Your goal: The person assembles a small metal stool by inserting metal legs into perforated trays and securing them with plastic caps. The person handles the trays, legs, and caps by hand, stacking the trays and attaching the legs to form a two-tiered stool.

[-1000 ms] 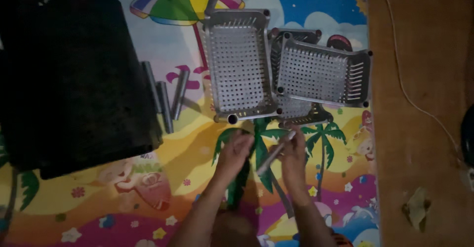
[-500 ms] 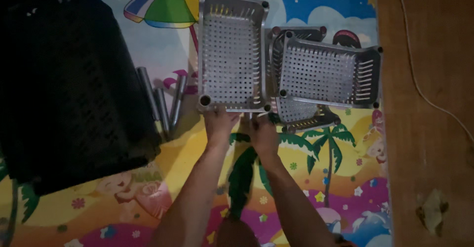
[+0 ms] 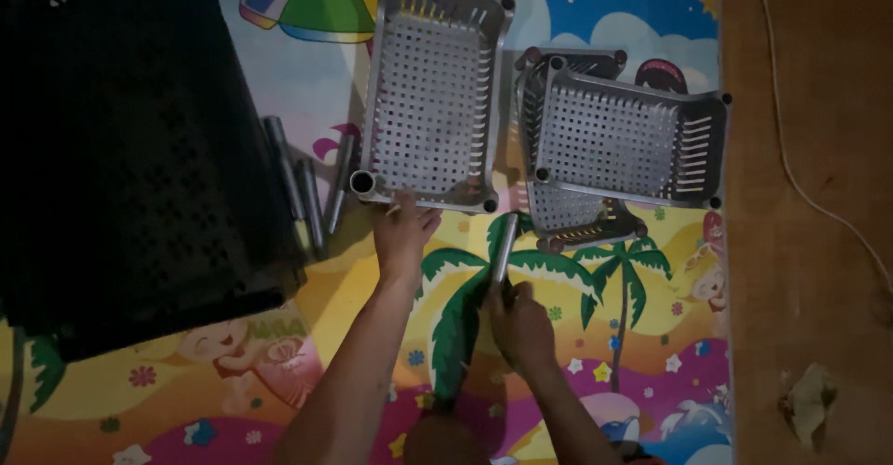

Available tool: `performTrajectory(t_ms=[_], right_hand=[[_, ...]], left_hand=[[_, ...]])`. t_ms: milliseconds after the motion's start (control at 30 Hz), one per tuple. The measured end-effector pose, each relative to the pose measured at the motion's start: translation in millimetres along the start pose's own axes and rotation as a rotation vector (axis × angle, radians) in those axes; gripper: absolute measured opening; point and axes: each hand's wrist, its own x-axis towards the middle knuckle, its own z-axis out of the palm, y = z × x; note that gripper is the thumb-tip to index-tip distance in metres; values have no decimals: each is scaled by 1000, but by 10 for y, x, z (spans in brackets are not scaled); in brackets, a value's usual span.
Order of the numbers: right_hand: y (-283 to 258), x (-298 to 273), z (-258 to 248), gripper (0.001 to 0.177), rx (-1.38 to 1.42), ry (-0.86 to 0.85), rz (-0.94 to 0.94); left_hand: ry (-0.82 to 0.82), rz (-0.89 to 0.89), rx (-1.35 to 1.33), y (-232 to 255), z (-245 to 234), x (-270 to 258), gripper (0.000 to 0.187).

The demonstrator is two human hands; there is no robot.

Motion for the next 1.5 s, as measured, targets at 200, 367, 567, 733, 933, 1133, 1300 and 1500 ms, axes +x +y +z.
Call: performTrajectory(t_ms=[200,367,567,733,933,1133,1300,1500], right_hand=[[-401,183,-642,24,661,14,-297],[-761,530,-973,37,667,-115,4],[-895,667,-1155,44,285,-199,-299],[-960,745,-1151,63,73,-228,-152],[-968,582,-1220,51,349,-239,-304],[-1197,502,-1442,28,2,-154,-397],[-1330,469,-1520,23,-408,-158,-460],[-1496,551,-1613,36,-808,-215,-568]], left_hand=[[-119,-196,474,-177,77,-232,56],[-148,-307,151,-299,218,-265,43],[-122,-289,344,-370,278,-198,41],[-122,-267,401,-320,221,-209,45],[-119,-174,505,-284,237,-229,47],[-106,-152,542,-259,249,-234,43],[-95,-130,513,-310,239,-222,43],[-128,-84,489,-346,232,-249,39]])
